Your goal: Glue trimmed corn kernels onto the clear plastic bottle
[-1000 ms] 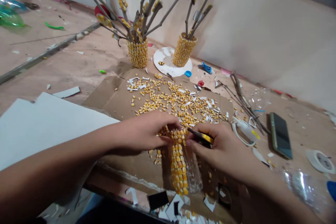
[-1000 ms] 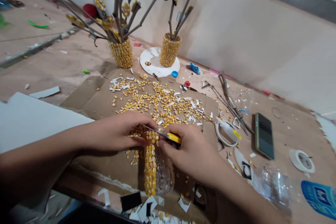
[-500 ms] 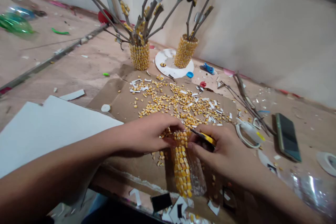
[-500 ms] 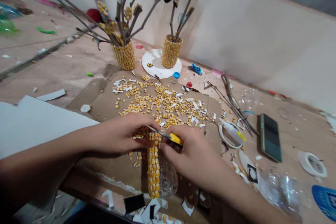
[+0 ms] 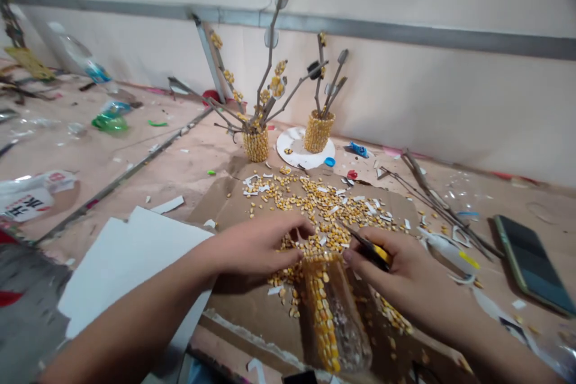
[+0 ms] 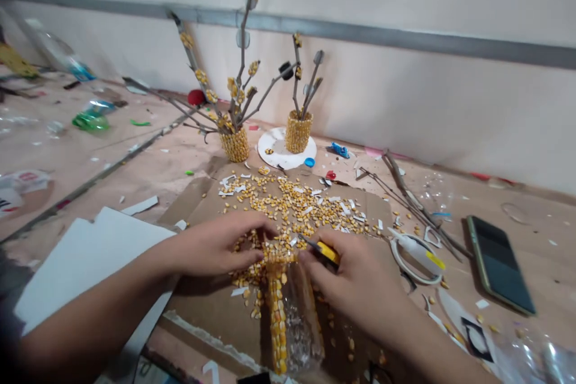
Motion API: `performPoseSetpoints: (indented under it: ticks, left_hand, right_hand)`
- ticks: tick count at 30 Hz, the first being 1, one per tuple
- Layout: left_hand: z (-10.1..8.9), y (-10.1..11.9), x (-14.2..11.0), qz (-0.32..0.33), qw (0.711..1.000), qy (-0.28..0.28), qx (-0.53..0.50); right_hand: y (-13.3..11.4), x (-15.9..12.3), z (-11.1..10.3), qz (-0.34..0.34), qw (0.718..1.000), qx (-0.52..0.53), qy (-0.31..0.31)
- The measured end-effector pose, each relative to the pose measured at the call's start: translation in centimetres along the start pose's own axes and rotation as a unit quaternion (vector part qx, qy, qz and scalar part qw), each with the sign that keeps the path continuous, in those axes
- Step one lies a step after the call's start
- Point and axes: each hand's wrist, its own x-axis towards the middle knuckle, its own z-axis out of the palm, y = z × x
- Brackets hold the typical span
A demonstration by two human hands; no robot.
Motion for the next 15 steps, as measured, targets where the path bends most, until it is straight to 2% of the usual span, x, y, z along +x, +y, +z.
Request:
performPoseSetpoints:
  ticks: [1, 3, 5, 7, 10, 15]
  left_hand:
    - [-1.2, 0.0, -0.5, -0.025, 0.999, 0.011, 0.040]
    - [-3.7, -0.4, -1.7, -0.129, 0.980, 0.014, 0.148]
    - [-5.8, -1.1, -2.9, -0.236, 0.936, 0.027, 0.261]
    - [-7.3, -2.0, -3.9, -0.324, 0.889, 0.030, 0.322]
    - [-8.3, -3.1, -5.1, -0.377, 0.861, 0.021, 0.342]
    - [-8.4, -3.9, -6.5, -0.394, 0.856, 0.026, 0.335]
  right_hand:
    - [0.2, 0.1, -0.1, 0.007, 1.000, 0.003, 0.013]
    - [0.6, 0.5, -0.4, 0.024, 0.999, 0.010, 0.033]
    - [0.8, 0.9, -0.6, 0.036, 0.998, 0.020, 0.045]
    - [0.8, 1.2, -0.7, 0.040, 0.997, 0.028, 0.051]
    - [0.9, 1.5, -1.0, 0.033, 0.997, 0.036, 0.057]
    - [1.6, 1.8, -1.4, 0.024, 0.997, 0.028, 0.072]
